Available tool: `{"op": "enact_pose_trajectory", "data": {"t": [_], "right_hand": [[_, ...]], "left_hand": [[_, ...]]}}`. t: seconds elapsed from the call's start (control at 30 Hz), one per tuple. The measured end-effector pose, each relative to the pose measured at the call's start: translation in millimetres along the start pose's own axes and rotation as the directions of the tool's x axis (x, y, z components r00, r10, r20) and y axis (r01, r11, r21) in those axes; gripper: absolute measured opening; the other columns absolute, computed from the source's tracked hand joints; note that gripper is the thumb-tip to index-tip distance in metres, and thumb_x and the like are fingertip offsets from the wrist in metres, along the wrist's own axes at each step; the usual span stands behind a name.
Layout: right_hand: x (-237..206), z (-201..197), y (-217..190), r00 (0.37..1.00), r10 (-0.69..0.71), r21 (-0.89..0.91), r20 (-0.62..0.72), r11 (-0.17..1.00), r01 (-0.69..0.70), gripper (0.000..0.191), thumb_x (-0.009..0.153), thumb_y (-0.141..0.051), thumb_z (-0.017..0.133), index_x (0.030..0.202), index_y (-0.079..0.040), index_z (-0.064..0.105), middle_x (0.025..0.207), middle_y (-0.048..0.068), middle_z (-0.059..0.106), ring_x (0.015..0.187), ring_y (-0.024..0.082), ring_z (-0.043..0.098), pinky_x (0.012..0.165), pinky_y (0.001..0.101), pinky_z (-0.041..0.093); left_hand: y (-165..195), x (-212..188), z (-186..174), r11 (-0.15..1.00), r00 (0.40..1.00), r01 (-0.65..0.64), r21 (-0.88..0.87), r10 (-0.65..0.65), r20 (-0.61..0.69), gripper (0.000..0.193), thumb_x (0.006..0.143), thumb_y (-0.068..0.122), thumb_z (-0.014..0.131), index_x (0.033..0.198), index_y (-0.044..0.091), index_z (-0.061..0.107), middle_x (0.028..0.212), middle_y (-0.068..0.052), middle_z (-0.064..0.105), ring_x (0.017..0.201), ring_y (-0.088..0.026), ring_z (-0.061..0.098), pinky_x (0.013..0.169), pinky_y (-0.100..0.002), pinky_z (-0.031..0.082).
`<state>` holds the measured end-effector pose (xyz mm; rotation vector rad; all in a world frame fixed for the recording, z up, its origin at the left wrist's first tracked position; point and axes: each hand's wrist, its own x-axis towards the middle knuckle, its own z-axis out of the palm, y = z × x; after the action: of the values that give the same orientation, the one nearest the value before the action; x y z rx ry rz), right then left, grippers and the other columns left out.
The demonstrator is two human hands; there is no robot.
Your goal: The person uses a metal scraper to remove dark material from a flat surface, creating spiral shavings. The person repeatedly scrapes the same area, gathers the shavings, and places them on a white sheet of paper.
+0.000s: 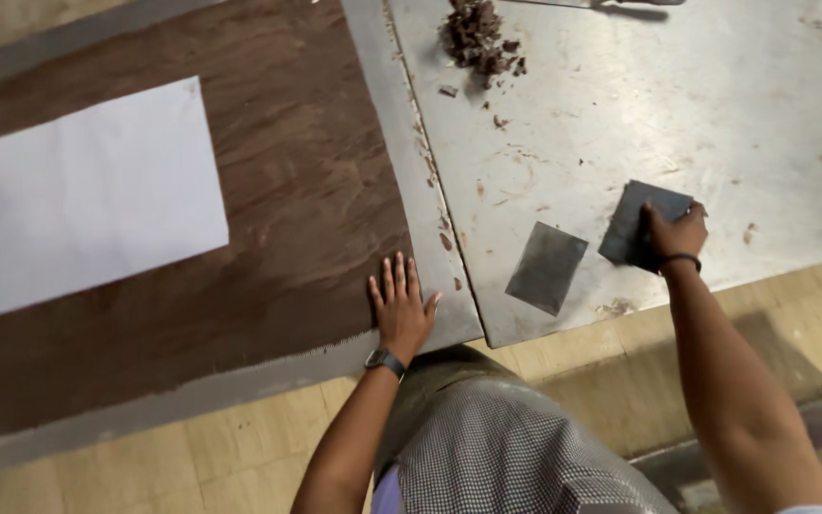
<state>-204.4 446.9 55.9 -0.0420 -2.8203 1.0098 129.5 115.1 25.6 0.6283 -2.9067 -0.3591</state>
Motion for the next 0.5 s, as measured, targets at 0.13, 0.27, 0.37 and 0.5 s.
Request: {"op": "enact_pose_trajectory", "data": {"t": [0.13, 0.27, 0.37, 0.5], "right_hand": [[-12.9, 11.7, 11.3, 0.984, -0.153, -0.108, -0.086, 0.984, 0.144, 0.074, 0.089, -0.051, 0.091, 0.129, 0.004, 0.062, 0.105, 0.026, 0.073, 0.094, 0.043, 0.07, 0.08, 0.0494, 0.055], [-16.1, 23.9, 22.1, 0.981, -0.174, -0.192, -0.088, 0.969, 0.155, 0.071, 0.089, -0.05, 0.089, 0.128, 0.002, 0.062, 0.106, 0.025, 0.073, 0.095, 0.044, 0.07, 0.079, 0.0507, 0.055], [-15.0, 31.8, 36.4, 0.96, -0.258, -0.197, -0.113, 0.952, 0.233, 0.071, 0.093, -0.049, 0.089, 0.133, 0.003, 0.061, 0.113, 0.024, 0.073, 0.098, 0.042, 0.071, 0.081, 0.0493, 0.056], [-14.4, 39.1, 63.1, 0.976, -0.206, -0.164, -0.077, 0.968, 0.191, 0.071, 0.093, -0.046, 0.086, 0.137, 0.003, 0.058, 0.112, 0.02, 0.073, 0.097, 0.037, 0.072, 0.084, 0.0454, 0.056]], "left_hand": [[2.4, 22.2, 0.2, 0.997, 0.998, 0.058, 0.051, -0.057, -0.035, 0.083, 0.095, 0.059, 0.053, 0.156, 0.005, 0.037, 0.166, -0.012, 0.031, 0.154, -0.037, 0.022, 0.119, -0.069, 0.011], [-4.4, 66.0, -6.0, 0.99, 0.995, 0.102, 0.101, -0.103, 0.004, 0.085, 0.093, 0.06, 0.055, 0.157, 0.008, 0.033, 0.167, -0.009, 0.028, 0.154, -0.037, 0.018, 0.116, -0.074, 0.008], [-12.6, 108.7, -7.5, 0.988, 0.992, 0.127, 0.083, -0.128, 0.006, 0.084, 0.094, 0.06, 0.055, 0.159, 0.01, 0.033, 0.167, -0.006, 0.028, 0.155, -0.035, 0.017, 0.115, -0.078, 0.007], [-34.4, 193.2, -3.3, 0.98, 0.982, 0.185, 0.078, -0.187, 0.014, 0.085, 0.095, 0.062, 0.056, 0.158, 0.011, 0.031, 0.168, -0.005, 0.025, 0.156, -0.035, 0.016, 0.112, -0.081, 0.005]]}}
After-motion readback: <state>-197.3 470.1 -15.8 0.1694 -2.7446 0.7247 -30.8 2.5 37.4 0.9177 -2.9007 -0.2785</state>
